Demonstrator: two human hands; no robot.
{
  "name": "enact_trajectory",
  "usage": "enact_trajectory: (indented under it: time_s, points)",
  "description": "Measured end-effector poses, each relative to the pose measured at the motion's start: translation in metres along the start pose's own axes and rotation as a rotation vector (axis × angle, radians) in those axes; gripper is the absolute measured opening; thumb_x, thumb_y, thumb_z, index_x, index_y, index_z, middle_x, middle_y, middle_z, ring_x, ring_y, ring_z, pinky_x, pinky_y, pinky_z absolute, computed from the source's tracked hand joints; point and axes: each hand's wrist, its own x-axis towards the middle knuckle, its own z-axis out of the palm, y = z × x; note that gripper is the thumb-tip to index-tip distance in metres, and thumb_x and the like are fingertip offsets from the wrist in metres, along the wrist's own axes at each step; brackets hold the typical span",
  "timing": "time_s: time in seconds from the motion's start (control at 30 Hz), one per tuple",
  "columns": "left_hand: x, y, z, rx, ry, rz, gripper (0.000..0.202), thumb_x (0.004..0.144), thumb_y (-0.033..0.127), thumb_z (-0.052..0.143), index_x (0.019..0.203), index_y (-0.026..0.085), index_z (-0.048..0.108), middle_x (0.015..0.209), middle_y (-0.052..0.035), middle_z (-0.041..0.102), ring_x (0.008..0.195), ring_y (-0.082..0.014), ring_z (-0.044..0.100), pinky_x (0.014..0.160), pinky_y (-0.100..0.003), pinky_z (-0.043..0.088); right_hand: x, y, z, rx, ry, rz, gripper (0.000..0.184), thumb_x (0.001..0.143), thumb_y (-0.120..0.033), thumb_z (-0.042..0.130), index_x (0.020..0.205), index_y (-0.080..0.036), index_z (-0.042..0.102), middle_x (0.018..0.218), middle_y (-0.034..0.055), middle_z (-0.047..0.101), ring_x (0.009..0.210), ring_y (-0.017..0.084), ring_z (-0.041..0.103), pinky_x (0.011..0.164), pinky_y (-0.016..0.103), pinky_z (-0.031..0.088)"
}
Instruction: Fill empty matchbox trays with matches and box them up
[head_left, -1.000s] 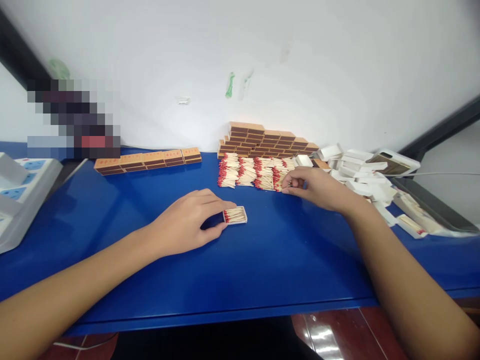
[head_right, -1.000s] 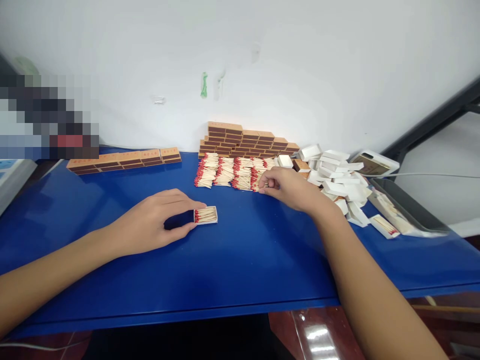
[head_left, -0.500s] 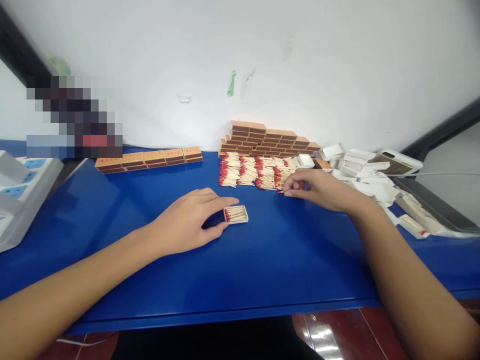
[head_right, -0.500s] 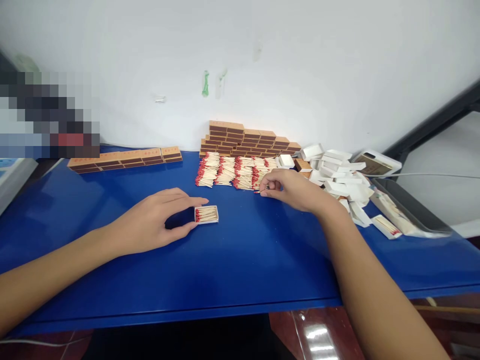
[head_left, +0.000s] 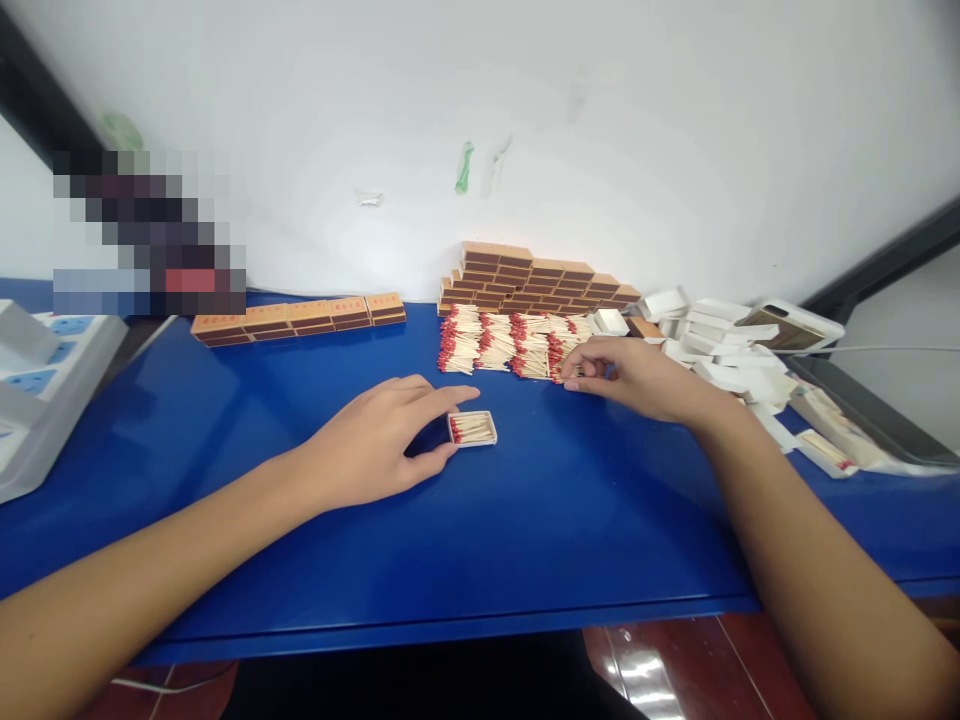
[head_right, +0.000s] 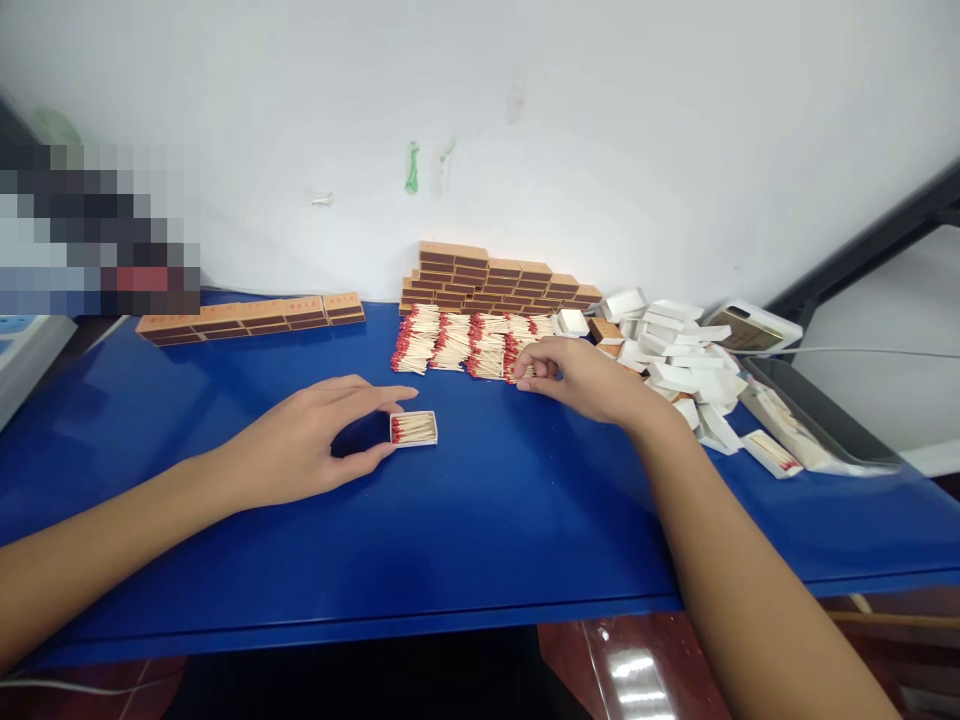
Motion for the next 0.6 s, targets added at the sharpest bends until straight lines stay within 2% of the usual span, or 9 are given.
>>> enact_trajectory:
  time_s: [0.17,0.37,0.47,0.6]
  points:
    - [0.0,0.001,0.0,-0.003,-0.012,-0.008,0.055,0.103,0.033,0.063,0.156,0.025,0.055,0.121,-0.0086,0.074,0.107,-0.0263,0.07,0.095,-0.044,0.06,0.001,0.0,0.001,-0.007,-0.046,0.009,0.034,0.097,-0.056,0.063,0.093,-0.025,0.079,0.079,0.0038,0.069,0.072,0.021,0.058,0.065,0.033,0.043]
    - [0.0,0.001,-0.001,-0.007,-0.014,-0.017,0.057,0.103,0.033,0.064,0.158,0.027,0.052,0.121,-0.0079,0.075,0.11,-0.0258,0.07,0.098,-0.043,0.059,0.0,-0.001,0.001,-0.039,-0.072,0.068,0.039,0.096,-0.061,0.063,0.089,-0.024,0.073,0.076,0.0035,0.068,0.067,0.02,0.058,0.061,0.033,0.041]
    - [0.0,0.001,0.0,-0.014,-0.004,-0.024,0.06,0.102,0.033,0.064,0.16,0.028,0.048,0.122,-0.0068,0.077,0.113,-0.0265,0.07,0.099,-0.043,0.059,0.0,-0.02,0.003,0.006,-0.04,0.03,0.039,0.099,-0.061,0.063,0.088,-0.024,0.07,0.078,0.0039,0.067,0.069,0.02,0.057,0.062,0.033,0.042]
    - [0.001,0.002,0.001,-0.031,0.008,-0.024,0.064,0.101,0.032,0.066,0.161,0.029,0.044,0.126,-0.0049,0.077,0.117,-0.0267,0.07,0.102,-0.043,0.058,0.0,-0.067,0.019,0.179,0.07,-0.076,0.03,0.102,-0.051,0.065,0.089,-0.024,0.067,0.081,0.0027,0.064,0.073,0.019,0.055,0.066,0.033,0.044]
